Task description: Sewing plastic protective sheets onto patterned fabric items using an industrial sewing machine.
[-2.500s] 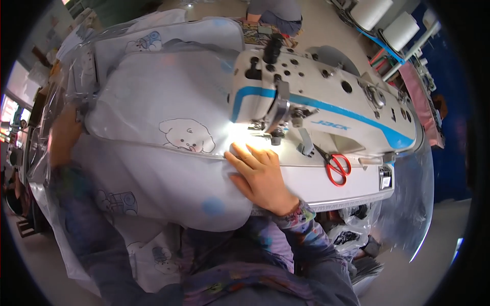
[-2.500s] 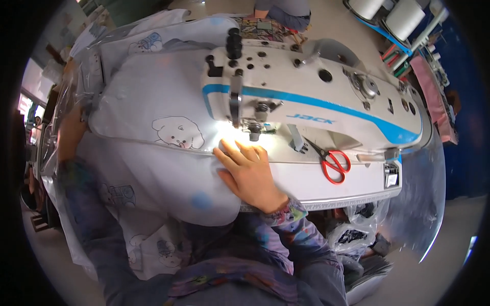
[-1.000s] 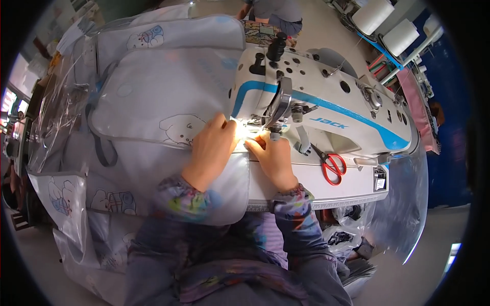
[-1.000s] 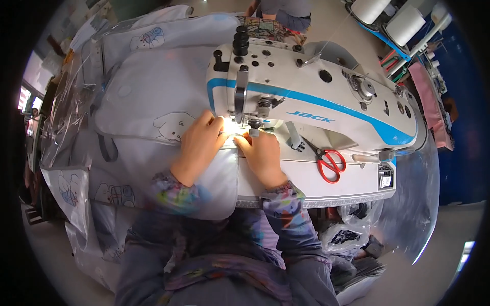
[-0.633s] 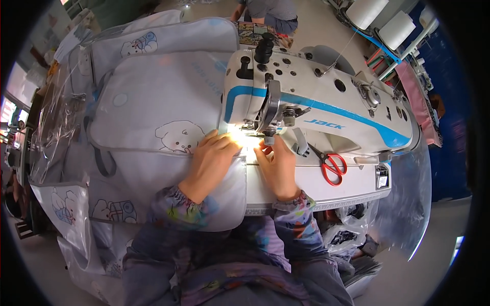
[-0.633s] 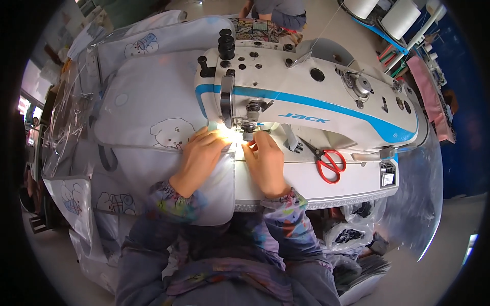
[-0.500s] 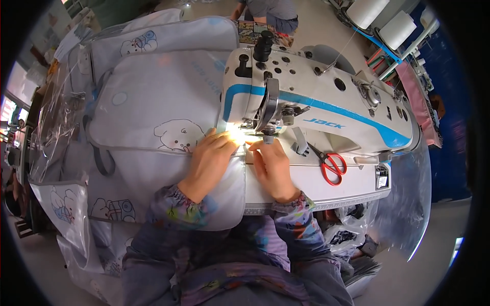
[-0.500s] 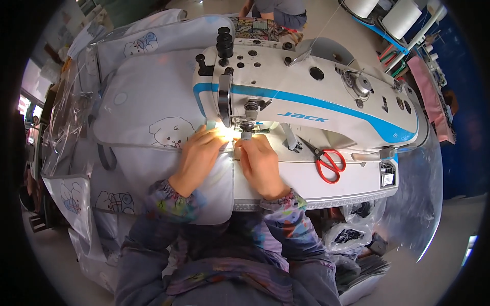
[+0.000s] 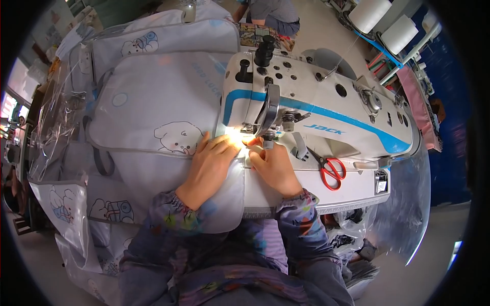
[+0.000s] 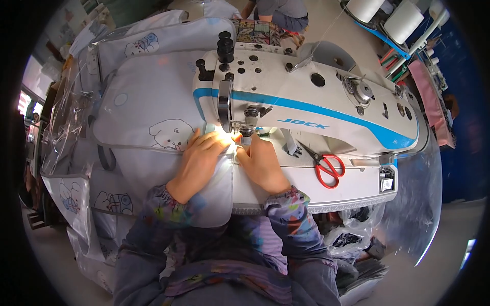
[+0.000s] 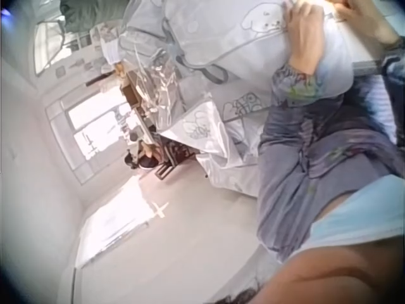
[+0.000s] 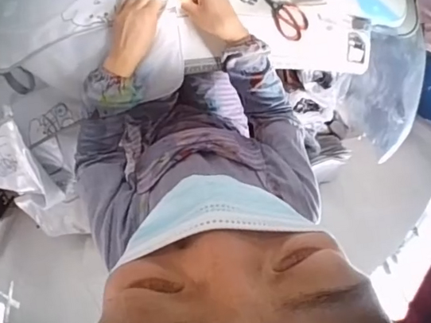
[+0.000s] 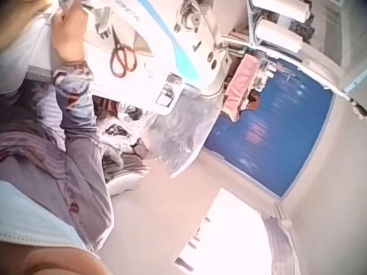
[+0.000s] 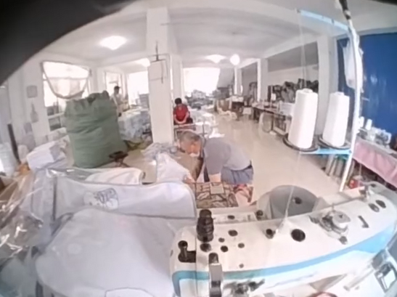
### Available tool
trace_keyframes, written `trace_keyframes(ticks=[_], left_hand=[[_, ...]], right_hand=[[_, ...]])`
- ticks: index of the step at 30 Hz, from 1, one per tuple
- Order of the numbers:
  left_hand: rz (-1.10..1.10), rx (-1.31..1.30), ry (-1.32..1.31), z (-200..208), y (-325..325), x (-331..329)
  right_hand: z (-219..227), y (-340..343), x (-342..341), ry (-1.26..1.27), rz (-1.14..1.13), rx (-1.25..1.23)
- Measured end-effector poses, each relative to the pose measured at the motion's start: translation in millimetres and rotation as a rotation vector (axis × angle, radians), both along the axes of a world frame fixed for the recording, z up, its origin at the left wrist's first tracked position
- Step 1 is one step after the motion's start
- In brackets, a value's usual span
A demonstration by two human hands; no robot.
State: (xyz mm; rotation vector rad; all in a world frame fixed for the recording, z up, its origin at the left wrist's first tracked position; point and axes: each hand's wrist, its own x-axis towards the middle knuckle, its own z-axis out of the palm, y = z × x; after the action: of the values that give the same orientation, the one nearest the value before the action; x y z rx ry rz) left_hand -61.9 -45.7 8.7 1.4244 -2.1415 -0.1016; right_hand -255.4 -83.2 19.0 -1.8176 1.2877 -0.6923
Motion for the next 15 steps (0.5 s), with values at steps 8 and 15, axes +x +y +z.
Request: trace_keyframes(ticks=[8, 15], left_hand=[[-0.004, -0.005, -0.001, 0, -14, 0], [-0.042, -0.024, 0.163, -2, -19, 4]], right_hand=[[-10, 15, 7, -0.004, -0.088, -0.226], [-9, 19, 13, 0.438, -0.037, -0.711]])
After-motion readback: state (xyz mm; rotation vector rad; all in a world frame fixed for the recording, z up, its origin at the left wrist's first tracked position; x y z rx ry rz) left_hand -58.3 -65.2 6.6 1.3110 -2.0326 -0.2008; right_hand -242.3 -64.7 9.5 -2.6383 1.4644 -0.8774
